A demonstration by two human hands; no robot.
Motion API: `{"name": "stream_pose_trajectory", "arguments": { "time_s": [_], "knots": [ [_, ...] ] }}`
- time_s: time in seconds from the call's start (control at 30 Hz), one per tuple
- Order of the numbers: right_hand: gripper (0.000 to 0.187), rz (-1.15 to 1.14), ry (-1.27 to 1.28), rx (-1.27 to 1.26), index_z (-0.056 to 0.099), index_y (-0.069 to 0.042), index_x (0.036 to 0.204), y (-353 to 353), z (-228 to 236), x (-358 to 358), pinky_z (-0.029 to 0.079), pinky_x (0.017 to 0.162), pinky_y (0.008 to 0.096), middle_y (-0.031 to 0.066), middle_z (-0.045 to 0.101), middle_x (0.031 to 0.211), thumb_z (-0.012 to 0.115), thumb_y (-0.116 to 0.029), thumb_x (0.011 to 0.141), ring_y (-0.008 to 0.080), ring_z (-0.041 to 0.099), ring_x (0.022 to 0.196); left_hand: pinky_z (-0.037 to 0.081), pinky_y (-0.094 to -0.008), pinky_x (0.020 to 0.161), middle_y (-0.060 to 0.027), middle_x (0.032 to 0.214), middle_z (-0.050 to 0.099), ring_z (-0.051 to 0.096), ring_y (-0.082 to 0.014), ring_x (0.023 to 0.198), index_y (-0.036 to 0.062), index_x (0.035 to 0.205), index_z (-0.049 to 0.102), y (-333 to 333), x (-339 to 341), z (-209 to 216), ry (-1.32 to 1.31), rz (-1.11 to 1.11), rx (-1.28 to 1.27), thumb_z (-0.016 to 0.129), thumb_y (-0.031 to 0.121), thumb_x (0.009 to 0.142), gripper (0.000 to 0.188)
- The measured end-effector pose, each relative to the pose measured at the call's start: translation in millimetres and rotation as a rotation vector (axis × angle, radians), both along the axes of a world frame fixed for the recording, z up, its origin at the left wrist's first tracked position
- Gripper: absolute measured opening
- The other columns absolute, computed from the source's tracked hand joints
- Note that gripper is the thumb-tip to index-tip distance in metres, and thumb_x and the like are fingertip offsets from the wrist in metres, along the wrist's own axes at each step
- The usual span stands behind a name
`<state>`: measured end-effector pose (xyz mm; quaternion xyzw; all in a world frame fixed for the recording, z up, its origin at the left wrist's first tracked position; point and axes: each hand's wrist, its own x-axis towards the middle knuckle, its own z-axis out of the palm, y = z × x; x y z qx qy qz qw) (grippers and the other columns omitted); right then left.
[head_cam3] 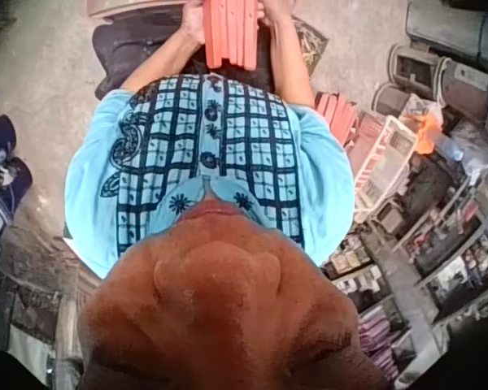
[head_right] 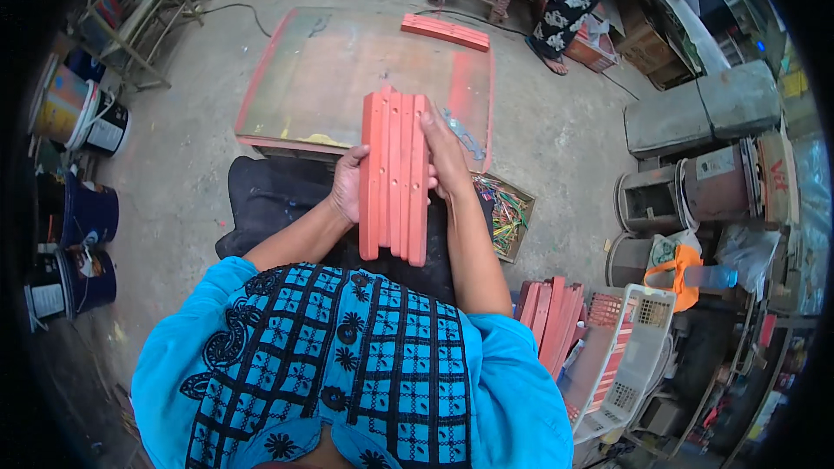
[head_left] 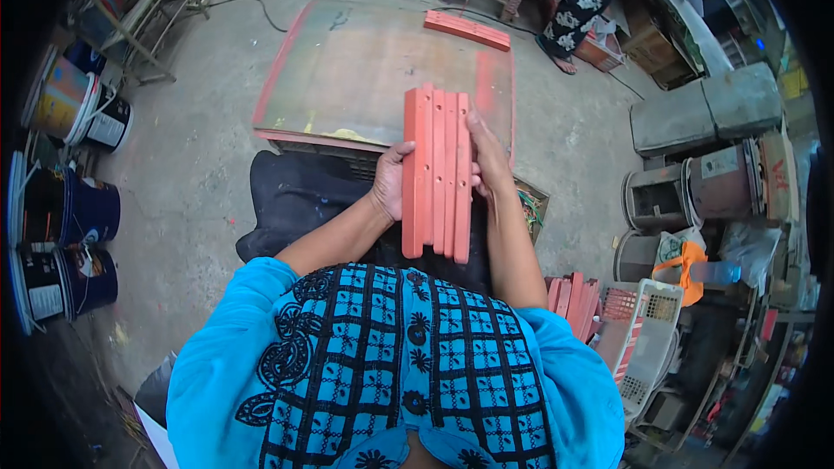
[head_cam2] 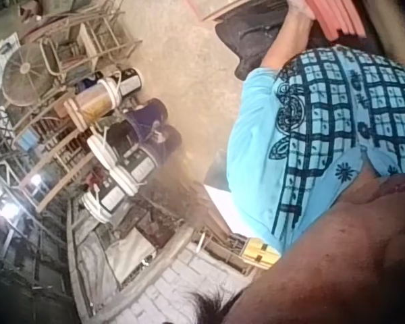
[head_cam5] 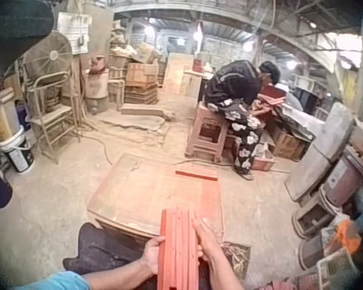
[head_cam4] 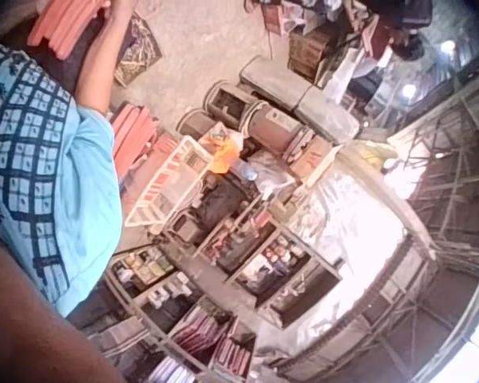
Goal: The person picks up pink wooden slats one by one and arranges them into a grid pattern on a work surface, occasionally picking up a small tool to adjust them.
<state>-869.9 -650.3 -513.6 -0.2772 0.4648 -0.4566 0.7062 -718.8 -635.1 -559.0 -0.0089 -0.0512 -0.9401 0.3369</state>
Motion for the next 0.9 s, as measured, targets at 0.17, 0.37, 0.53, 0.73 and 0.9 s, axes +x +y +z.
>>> {"name": "stream_pose_trajectory", "arguments": {
  "time_s": [0.17, 0.37, 0.53, 0.73, 0.9],
  "knots": [
    [0.085, 0.171, 1.142, -0.647, 0.035, 0.011, 0.122, 14.6, 5.5, 36.5, 0.037, 0.090, 0.0394, 0.0298, 0.040, 0.116, 0.067, -0.043, 0.065, 0.0389, 0.044, 0.107, 0.037, -0.0473, 0.092, -0.0196, 0.115, 0.048, 0.049, -0.0335, 0.104, 0.0022, 0.124, 0.037, -16.9, 16.8, -4.4, -0.068, 0.322, 0.066, 0.052, 0.034, 0.072, 0.063],
    [0.093, 0.301, 1.219, -0.474, 0.030, 0.011, 0.121, 6.7, 13.3, 62.1, 0.039, 0.087, 0.0415, 0.0313, 0.044, 0.108, 0.073, -0.039, 0.055, 0.0392, 0.045, 0.103, 0.035, -0.0471, 0.094, -0.0173, 0.118, 0.047, 0.047, -0.0325, 0.108, 0.0038, 0.123, 0.037, -20.0, 24.7, 0.5, -0.112, 0.425, 0.086, 0.050, 0.031, 0.070, 0.061],
    [0.087, 0.278, 1.112, -0.516, 0.034, 0.008, 0.118, -12.1, 4.5, 59.9, 0.040, 0.084, 0.0425, 0.0289, 0.048, 0.103, 0.073, -0.032, 0.053, 0.0389, 0.048, 0.099, 0.035, -0.0434, 0.094, -0.0155, 0.117, 0.048, 0.048, -0.0302, 0.107, 0.0032, 0.122, 0.039, -34.2, 14.0, -15.2, -0.136, 0.494, 0.041, 0.049, 0.027, 0.065, 0.062],
    [0.093, 0.308, 0.989, -0.535, 0.028, 0.001, 0.129, -39.9, 6.2, 43.5, 0.037, 0.091, 0.0380, 0.0256, 0.045, 0.116, 0.073, -0.025, 0.052, 0.0352, 0.045, 0.109, 0.032, -0.0410, 0.096, -0.0139, 0.119, 0.048, 0.046, -0.0283, 0.110, 0.0022, 0.125, 0.036, -53.6, 3.2, -9.6, -0.369, 0.527, -0.042, 0.047, 0.022, 0.066, 0.063],
    [0.088, 0.337, 1.437, -0.666, 0.026, -0.004, 0.131, -106.0, 1.6, -9.3, 0.034, 0.094, 0.0389, 0.0253, 0.043, 0.115, 0.067, -0.019, 0.055, 0.0388, 0.042, 0.110, 0.026, -0.0374, 0.100, -0.0163, 0.130, 0.038, 0.034, -0.0305, 0.121, -0.0009, 0.129, 0.030, -94.2, 5.5, -19.8, -0.983, 0.710, -0.157, 0.047, 0.019, 0.068, 0.066]
  ]
}}
